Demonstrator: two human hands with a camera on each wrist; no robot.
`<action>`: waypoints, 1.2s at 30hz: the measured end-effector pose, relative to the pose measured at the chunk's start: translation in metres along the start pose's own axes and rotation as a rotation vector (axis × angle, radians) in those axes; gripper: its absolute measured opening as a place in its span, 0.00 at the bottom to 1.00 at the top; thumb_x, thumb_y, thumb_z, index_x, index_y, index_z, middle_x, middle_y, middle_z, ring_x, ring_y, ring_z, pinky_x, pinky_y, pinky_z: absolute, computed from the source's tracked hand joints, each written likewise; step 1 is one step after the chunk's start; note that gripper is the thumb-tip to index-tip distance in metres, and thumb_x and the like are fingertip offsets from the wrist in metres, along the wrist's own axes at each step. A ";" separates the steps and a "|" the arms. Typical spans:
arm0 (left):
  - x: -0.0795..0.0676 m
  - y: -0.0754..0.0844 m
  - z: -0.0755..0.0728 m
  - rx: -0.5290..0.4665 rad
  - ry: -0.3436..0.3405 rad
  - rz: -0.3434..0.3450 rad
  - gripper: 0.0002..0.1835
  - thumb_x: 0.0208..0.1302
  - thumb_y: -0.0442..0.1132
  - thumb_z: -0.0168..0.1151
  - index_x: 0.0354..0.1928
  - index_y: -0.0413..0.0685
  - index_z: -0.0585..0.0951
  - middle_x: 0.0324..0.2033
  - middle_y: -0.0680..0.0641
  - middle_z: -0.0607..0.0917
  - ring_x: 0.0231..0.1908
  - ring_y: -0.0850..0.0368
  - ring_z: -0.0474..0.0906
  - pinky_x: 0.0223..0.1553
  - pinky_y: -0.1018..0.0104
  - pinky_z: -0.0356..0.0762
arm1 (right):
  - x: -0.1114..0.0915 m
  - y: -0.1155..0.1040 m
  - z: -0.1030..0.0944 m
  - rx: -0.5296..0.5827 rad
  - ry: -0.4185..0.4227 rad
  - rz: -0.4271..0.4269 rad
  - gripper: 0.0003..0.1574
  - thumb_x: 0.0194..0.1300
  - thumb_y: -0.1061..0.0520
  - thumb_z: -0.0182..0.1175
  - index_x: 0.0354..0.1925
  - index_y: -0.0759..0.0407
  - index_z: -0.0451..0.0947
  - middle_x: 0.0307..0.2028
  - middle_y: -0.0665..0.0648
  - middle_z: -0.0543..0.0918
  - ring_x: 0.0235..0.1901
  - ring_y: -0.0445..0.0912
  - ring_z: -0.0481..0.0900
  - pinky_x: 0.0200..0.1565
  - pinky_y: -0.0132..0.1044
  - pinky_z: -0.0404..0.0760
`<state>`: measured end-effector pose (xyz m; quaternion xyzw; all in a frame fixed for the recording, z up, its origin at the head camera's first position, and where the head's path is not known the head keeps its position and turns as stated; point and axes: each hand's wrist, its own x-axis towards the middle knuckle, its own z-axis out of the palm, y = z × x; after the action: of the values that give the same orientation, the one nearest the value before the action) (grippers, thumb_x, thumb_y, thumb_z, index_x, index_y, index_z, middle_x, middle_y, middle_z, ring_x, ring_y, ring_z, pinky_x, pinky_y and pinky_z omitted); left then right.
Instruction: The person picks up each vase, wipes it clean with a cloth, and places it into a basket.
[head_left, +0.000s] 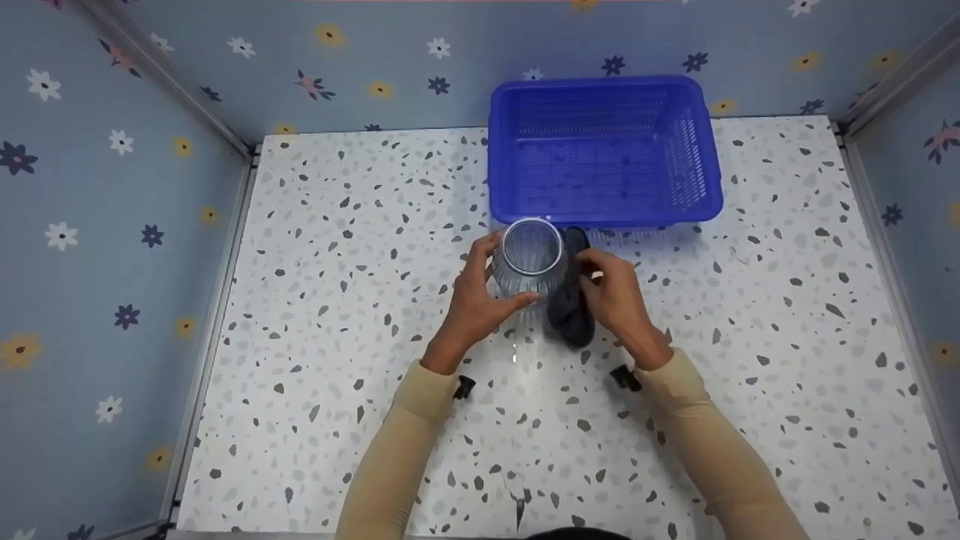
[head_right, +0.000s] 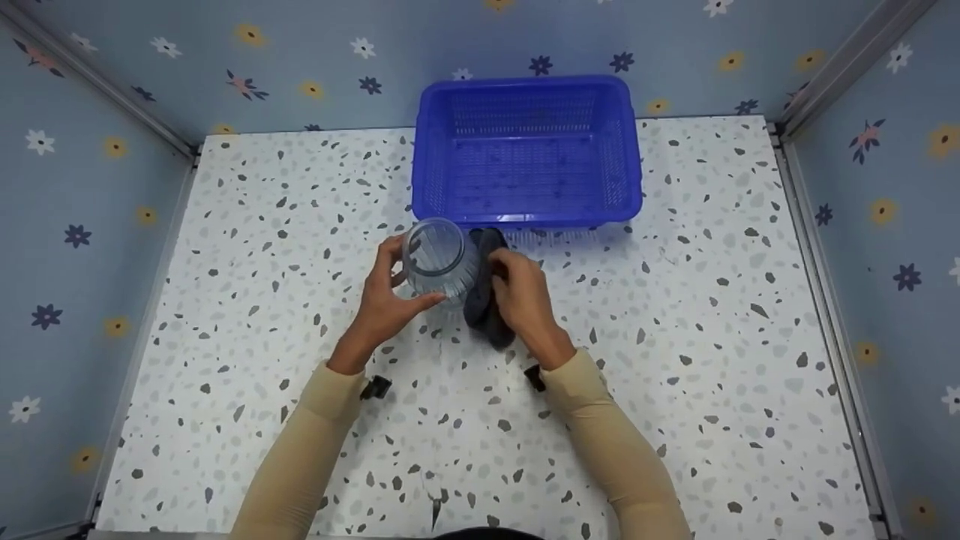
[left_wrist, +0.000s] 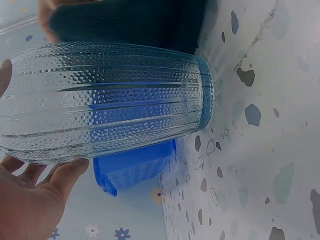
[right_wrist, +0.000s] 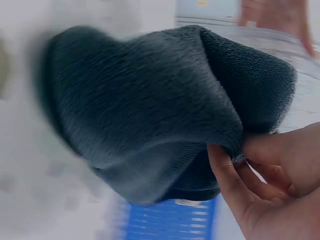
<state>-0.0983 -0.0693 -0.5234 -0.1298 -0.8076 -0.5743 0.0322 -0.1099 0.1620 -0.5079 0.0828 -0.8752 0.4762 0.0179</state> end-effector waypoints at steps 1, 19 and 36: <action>0.000 0.001 0.000 -0.003 0.000 0.000 0.52 0.53 0.46 0.86 0.76 0.47 0.64 0.77 0.44 0.68 0.74 0.50 0.67 0.71 0.54 0.74 | 0.000 -0.006 -0.004 0.006 0.010 -0.008 0.14 0.65 0.79 0.61 0.47 0.72 0.84 0.42 0.69 0.88 0.44 0.62 0.87 0.43 0.54 0.86; 0.002 0.000 -0.002 -0.006 -0.014 -0.011 0.50 0.54 0.44 0.85 0.75 0.47 0.65 0.75 0.45 0.70 0.73 0.49 0.67 0.71 0.51 0.73 | -0.003 -0.049 -0.019 0.006 0.103 -0.175 0.15 0.65 0.78 0.64 0.49 0.73 0.85 0.41 0.67 0.87 0.39 0.57 0.87 0.41 0.51 0.88; 0.002 0.001 -0.001 0.004 -0.002 -0.011 0.52 0.53 0.45 0.86 0.75 0.45 0.64 0.75 0.43 0.69 0.73 0.47 0.68 0.70 0.53 0.74 | -0.006 -0.027 -0.012 0.028 0.110 -0.161 0.14 0.65 0.79 0.62 0.48 0.73 0.84 0.43 0.69 0.87 0.43 0.60 0.87 0.42 0.53 0.89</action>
<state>-0.1000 -0.0696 -0.5222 -0.1259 -0.8096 -0.5725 0.0285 -0.1003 0.1581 -0.4795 0.1270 -0.8566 0.4894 0.1030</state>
